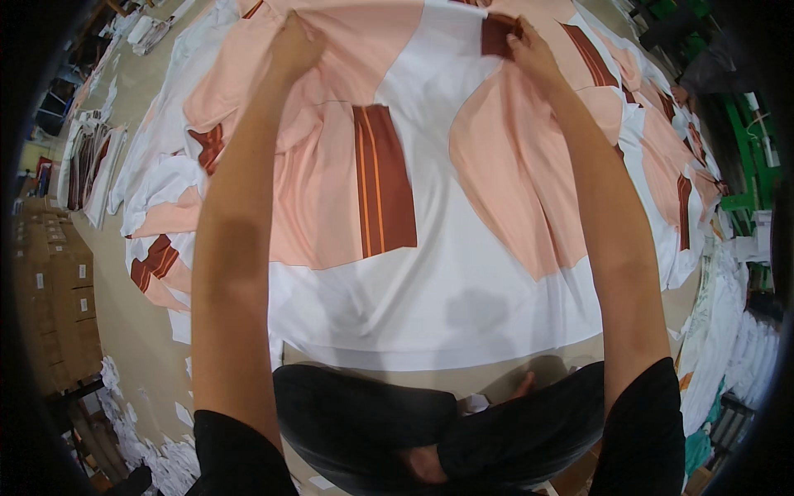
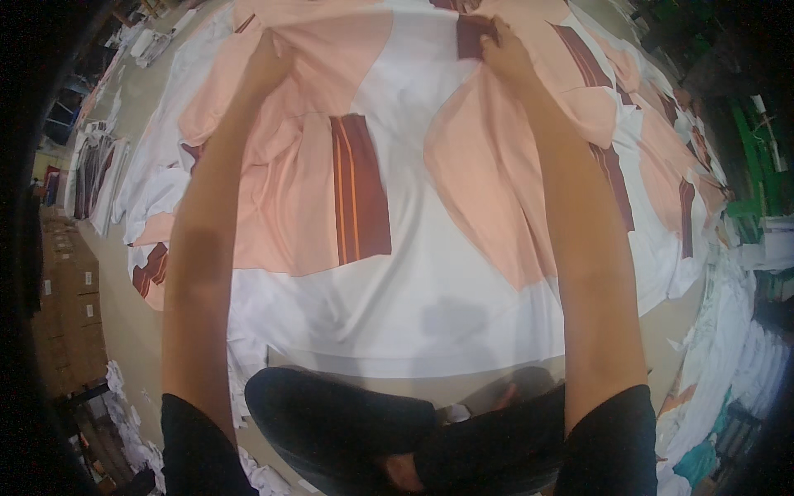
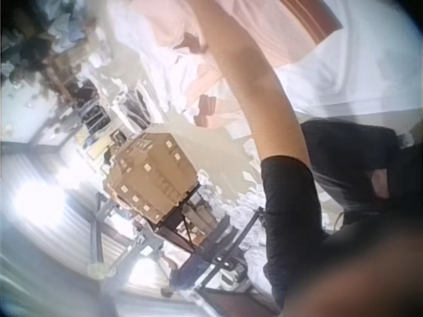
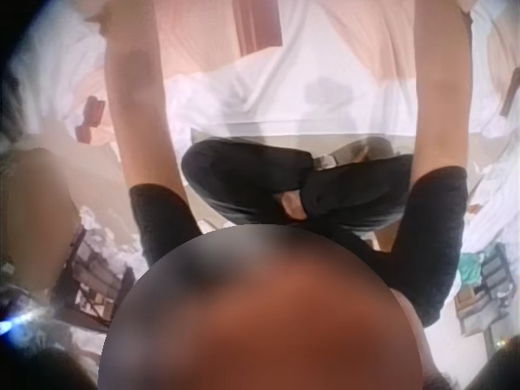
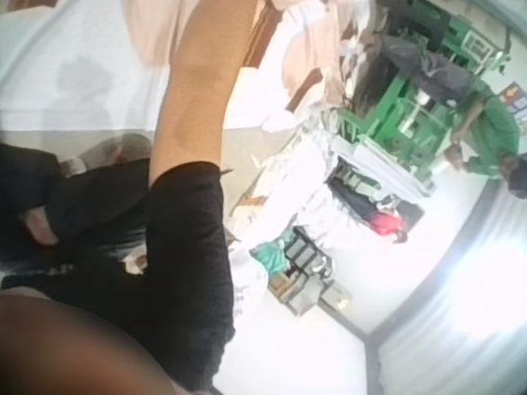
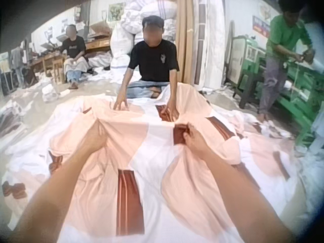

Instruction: The person sits on the floor and uses shears to cut a large piece of patterned fabric laid out on the ground. They repeatedly cut along the edges of the fabric, lift sections to separate layers, and continue cutting while another person works nearby.

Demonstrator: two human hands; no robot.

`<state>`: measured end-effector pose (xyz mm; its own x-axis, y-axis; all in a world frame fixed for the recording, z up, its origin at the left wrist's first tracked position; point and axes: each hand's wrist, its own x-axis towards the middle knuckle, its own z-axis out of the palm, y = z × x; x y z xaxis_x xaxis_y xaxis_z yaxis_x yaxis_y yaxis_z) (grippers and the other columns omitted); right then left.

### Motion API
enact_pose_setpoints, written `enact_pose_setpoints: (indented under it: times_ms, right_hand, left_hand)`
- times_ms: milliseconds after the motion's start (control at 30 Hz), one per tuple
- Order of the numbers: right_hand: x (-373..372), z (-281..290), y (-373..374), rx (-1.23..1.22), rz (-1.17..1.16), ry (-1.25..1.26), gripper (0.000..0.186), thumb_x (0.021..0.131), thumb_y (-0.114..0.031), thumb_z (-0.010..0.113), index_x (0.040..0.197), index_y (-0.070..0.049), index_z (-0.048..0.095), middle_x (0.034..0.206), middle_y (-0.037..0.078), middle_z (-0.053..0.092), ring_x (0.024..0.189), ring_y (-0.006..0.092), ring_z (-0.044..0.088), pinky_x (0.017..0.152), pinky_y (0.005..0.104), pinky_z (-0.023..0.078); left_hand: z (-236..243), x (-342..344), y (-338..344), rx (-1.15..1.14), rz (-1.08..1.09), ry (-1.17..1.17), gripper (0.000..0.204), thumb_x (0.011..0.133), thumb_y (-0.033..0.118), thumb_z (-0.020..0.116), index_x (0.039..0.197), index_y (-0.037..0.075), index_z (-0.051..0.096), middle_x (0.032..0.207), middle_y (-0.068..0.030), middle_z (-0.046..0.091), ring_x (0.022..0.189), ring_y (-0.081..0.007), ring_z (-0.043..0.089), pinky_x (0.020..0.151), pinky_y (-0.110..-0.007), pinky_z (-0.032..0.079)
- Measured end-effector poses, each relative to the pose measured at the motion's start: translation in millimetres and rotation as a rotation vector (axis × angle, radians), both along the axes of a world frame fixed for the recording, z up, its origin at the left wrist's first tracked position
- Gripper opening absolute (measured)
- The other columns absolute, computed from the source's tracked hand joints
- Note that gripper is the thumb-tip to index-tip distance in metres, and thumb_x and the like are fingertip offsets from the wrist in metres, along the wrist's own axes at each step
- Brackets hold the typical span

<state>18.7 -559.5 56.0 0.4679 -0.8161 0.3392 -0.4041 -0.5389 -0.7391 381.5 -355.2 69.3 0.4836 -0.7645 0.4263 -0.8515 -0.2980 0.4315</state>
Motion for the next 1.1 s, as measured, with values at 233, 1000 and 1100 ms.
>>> enact_pose_setpoints:
  times_ms: [233,1000,1100]
  right_hand:
    - [-74.3,-58.3,170.1,-0.319,0.194,0.524,0.069,0.096,-0.030,0.057,0.157,-0.019,0.029,0.155,0.022,0.036,0.143,0.0406,0.034,0.112,0.0613,0.028]
    - [-306.9,13.1,364.4,0.167,0.505,1.400,0.072,0.095,-0.051,0.058,0.156,-0.023,0.032,0.163,0.014,0.026,0.146,0.0420,0.031,0.109,0.0700,0.031]
    - [-352.1,36.5,345.4,0.583,0.380,1.293,0.062,0.097,-0.048,0.057,0.149,-0.017,0.047,0.154,0.017,0.043,0.139,0.0363,0.045,0.114,0.0547,0.035]
  left_hand:
    - [-95.9,-115.8,120.4,0.127,-0.309,0.120,0.095,0.089,0.063,0.059,0.160,0.012,0.020,0.164,-0.0245,0.018,0.151,-0.0450,0.015,0.116,-0.067,0.014]
    - [-54.2,-221.9,350.7,0.945,-0.441,-0.094,0.133,0.059,0.073,0.079,0.162,0.019,0.014,0.167,-0.0181,0.002,0.153,-0.0457,0.000,0.111,-0.077,0.006]
    - [-53.7,-249.2,363.2,0.861,-0.572,-0.141,0.101,0.077,0.063,0.073,0.154,0.009,0.034,0.163,-0.0193,0.019,0.152,-0.0409,0.014,0.116,-0.069,0.013]
